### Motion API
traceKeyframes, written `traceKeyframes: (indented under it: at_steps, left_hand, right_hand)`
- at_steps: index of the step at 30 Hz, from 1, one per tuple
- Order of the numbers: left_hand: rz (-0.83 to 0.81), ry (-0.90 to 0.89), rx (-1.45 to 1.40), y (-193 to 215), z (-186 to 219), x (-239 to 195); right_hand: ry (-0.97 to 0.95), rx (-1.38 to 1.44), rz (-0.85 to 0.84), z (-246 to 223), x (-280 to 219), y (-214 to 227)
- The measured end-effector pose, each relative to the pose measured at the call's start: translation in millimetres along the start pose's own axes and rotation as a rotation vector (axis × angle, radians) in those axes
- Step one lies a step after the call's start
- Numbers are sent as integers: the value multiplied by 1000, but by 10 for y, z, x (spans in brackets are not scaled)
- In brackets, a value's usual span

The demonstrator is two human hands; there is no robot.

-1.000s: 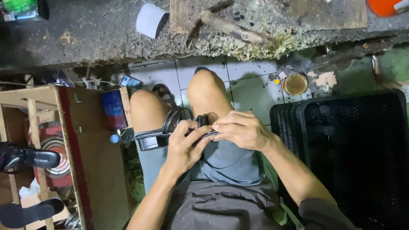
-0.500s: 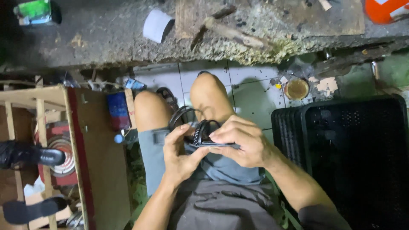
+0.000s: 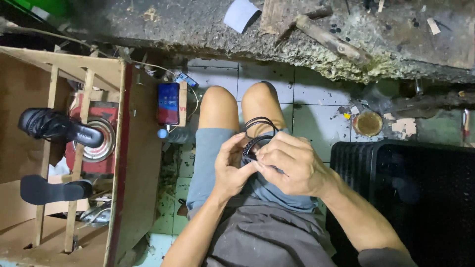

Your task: Assembling sandals by applying adhesive to the soles and uppers and then pressing them together.

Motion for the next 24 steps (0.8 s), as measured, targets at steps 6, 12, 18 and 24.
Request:
traceKeyframes:
  at_steps: [6, 12, 18, 24]
  left_hand:
    - [-41, 18, 163, 22, 156, 98]
    - [-159, -87, 483, -132, 545, 285]
    - [-184, -98, 524, -106, 538, 286]
    - [-177, -94, 493, 76, 639, 410]
  right_hand:
    - [-25, 44, -15, -148, 69, 65]
    - [-134, -83, -28, -184, -72, 165]
    - [-220, -7, -2, -155, -99, 144]
    - [-219, 119, 109, -223, -71, 70]
Point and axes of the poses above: each hand's wrist, its own x-axis towards the middle knuckle, its own y-axis out of the back of the hand, z = x × y, the point moved 2 cm from there along x, towards the middle knuckle, and after that the axes turned 14 degrees about x, right-handed, at the moved point
